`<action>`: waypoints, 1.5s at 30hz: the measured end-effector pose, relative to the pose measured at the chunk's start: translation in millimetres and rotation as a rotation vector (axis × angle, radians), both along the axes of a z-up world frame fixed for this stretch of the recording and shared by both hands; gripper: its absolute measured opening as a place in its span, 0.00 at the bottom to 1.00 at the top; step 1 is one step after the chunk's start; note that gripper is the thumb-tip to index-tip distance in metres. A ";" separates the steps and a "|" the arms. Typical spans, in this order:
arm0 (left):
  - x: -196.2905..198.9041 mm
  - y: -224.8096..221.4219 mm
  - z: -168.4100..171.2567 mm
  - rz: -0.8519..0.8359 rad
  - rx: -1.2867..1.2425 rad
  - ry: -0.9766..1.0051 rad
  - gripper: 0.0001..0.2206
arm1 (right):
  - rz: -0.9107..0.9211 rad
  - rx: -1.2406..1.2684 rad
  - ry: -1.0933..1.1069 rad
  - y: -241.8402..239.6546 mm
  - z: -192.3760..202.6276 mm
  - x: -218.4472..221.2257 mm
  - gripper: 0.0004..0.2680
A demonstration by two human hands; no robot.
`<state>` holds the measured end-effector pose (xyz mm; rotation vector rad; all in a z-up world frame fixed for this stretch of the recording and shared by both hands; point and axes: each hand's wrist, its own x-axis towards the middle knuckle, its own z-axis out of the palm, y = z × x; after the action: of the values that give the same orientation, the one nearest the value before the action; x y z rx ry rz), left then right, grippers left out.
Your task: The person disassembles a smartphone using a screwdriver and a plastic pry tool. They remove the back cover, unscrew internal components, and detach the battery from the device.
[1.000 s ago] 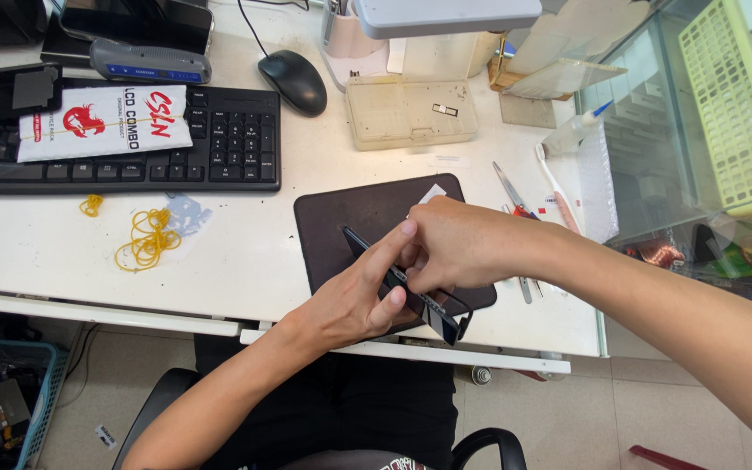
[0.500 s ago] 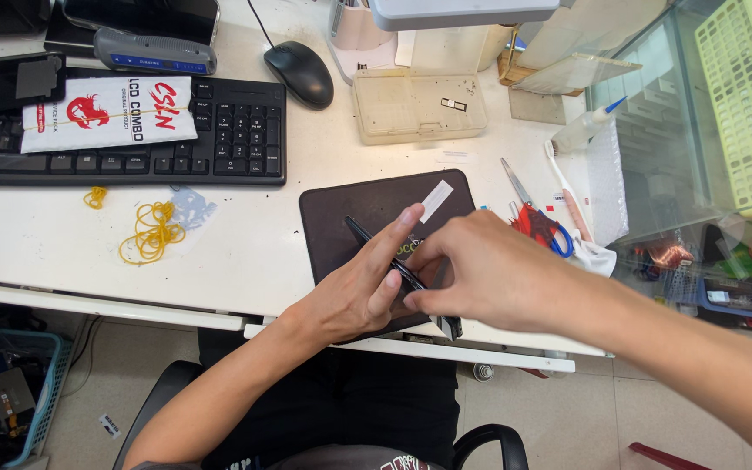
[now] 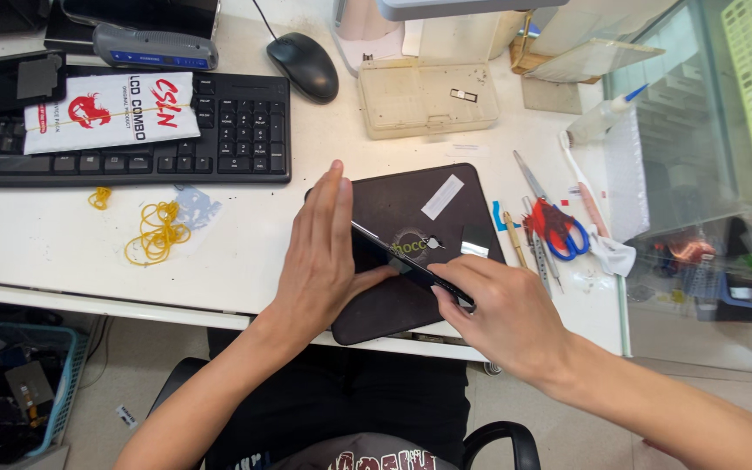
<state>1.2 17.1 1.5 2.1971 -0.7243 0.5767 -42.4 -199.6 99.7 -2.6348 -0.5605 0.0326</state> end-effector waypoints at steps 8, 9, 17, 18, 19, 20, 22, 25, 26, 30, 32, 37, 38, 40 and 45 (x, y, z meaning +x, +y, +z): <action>-2.3 25.9 3.4 -0.103 -0.136 0.509 0.44 | 0.135 -0.050 -0.315 1.7 -18.4 -18.2 0.10; -2.5 28.5 4.5 -0.133 -0.170 0.622 0.42 | 0.147 -0.057 -0.342 1.8 -20.5 -19.2 0.10; 2.5 49.1 8.2 -0.350 -0.039 0.511 0.38 | 0.233 -0.183 -0.564 -3.8 -50.0 -28.1 0.10; 3.8 50.1 8.4 -0.371 -0.013 0.482 0.39 | 0.243 -0.183 -0.586 -4.9 -53.8 -27.5 0.09; 5.0 50.3 8.6 -0.389 0.009 0.483 0.38 | 0.236 -0.173 -0.578 -6.4 -57.1 -27.1 0.09; 6.0 50.5 8.7 -0.408 0.031 0.484 0.38 | 0.229 -0.163 -0.571 -7.9 -60.1 -26.4 0.09; 6.1 51.0 8.5 -0.429 0.058 0.472 0.37 | 0.219 -0.140 -0.549 -9.5 -65.0 -26.0 0.09; 6.1 51.1 8.4 -0.438 0.086 0.433 0.37 | 0.210 -0.097 -0.505 -12.0 -68.3 -25.6 0.10; 6.6 51.4 7.9 -0.444 0.105 0.421 0.37 | 0.208 -0.077 -0.489 -12.9 -68.9 -26.0 0.11; 4.9 51.2 6.4 -0.438 0.155 0.396 0.36 | 0.210 -0.032 -0.470 -18.6 -72.3 -26.0 0.11; 4.0 51.2 7.2 -0.429 0.170 0.385 0.36 | 0.215 -0.010 -0.472 -19.4 -75.0 -24.9 0.10; 3.9 49.9 8.0 -0.415 0.173 0.375 0.36 | 0.238 0.024 -0.530 -19.8 -76.3 -23.8 0.08; 4.9 49.8 7.4 -0.413 0.165 0.369 0.36 | 0.241 0.033 -0.541 -20.9 -74.3 -22.9 0.07; 6.1 49.2 5.9 -0.403 0.151 0.352 0.35 | 0.221 0.067 -0.525 -21.9 -69.0 -21.3 0.07; 14.5 44.4 6.4 -0.355 0.122 0.320 0.30 | 0.065 0.216 -0.376 -22.9 -54.8 -5.4 0.08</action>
<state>15.7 61.5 8.0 2.1302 -0.9636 0.0004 -47.8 -222.5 44.9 -2.4195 -0.7275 -0.4854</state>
